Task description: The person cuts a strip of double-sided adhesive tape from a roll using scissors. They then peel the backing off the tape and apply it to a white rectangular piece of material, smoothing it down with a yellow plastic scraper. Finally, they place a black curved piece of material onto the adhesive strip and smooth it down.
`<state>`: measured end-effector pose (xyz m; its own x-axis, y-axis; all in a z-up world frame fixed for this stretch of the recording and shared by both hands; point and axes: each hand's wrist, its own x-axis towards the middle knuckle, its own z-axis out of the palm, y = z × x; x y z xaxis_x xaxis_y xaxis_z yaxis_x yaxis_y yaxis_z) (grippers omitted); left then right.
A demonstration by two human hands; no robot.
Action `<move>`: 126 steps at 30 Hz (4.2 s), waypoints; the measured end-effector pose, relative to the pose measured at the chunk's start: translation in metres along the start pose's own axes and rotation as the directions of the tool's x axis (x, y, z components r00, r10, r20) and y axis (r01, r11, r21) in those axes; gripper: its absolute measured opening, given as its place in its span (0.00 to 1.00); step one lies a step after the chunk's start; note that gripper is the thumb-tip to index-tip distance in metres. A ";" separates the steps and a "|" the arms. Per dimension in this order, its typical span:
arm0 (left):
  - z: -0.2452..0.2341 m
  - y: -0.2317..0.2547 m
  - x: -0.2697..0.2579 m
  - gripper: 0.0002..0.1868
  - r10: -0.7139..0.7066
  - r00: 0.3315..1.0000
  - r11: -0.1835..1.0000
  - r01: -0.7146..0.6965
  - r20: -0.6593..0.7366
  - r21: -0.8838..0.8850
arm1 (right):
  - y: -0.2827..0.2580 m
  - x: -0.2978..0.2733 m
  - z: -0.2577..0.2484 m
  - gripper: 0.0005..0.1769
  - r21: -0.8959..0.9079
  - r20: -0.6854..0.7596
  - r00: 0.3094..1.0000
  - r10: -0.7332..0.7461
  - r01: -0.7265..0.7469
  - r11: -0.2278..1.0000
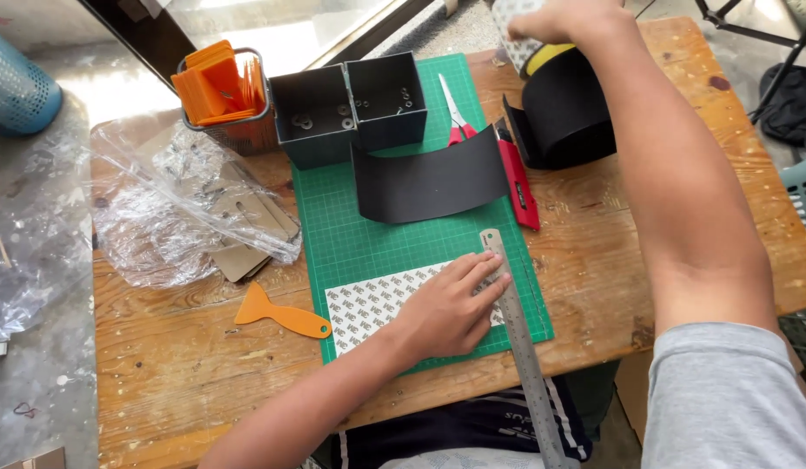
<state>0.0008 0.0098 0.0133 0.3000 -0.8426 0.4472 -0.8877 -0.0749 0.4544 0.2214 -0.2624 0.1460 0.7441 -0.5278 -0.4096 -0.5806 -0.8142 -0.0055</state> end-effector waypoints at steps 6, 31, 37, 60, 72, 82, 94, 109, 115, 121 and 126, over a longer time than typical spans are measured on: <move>0.005 -0.004 -0.003 0.23 -0.012 1.000 1.000 0.012 0.018 0.018 | 0.007 0.040 0.023 0.47 -0.143 -0.041 0.995 -0.096 0.089 0.986; 0.008 0.000 -0.002 0.26 0.030 1.000 0.999 -0.030 -0.006 -0.023 | 0.171 -0.342 0.276 0.35 0.121 -0.152 0.915 -0.372 0.391 0.912; 0.008 -0.001 -0.004 0.34 -0.032 0.998 0.996 0.036 -0.053 0.085 | 0.207 -0.353 0.256 0.29 0.341 -0.114 0.993 -0.007 0.045 0.939; 0.030 -0.010 -0.008 0.32 -0.091 0.977 0.948 0.144 -0.191 0.285 | 0.145 -0.099 0.234 0.24 0.014 -0.682 0.606 -0.409 0.570 0.821; 0.026 -0.007 -0.007 0.33 -0.145 0.980 0.916 0.186 -0.140 0.356 | 0.165 -0.158 0.234 0.19 -0.057 -0.617 0.662 -0.424 0.500 0.864; 0.022 -0.004 -0.005 0.32 -0.156 0.978 0.923 0.195 -0.140 0.332 | 0.155 -0.141 0.235 0.29 0.185 -0.542 0.739 -0.401 0.570 0.801; 0.003 -0.013 0.002 0.31 -0.348 0.930 0.937 0.350 -0.118 -0.005 | 0.115 -0.210 0.174 0.05 0.607 -0.134 0.840 -0.526 0.489 0.627; -0.062 0.001 0.018 0.15 -0.439 0.812 0.896 0.366 -0.383 -0.251 | 0.079 -0.162 0.148 0.06 0.928 -0.157 0.413 -0.897 0.373 0.010; -0.057 0.000 0.013 0.18 -0.416 0.831 0.909 0.372 -0.370 -0.187 | 0.077 -0.160 0.164 0.08 0.933 -0.129 0.380 -0.916 0.359 0.017; -0.054 0.007 0.012 0.25 -0.391 0.826 0.919 0.373 -0.406 -0.126 | 0.078 -0.158 0.182 0.11 0.969 -0.102 0.413 -0.905 0.247 0.004; -0.055 0.003 0.009 0.26 -0.385 0.824 0.923 0.357 -0.417 -0.147 | 0.077 -0.160 0.183 0.11 0.972 -0.111 0.395 -0.912 0.234 -0.017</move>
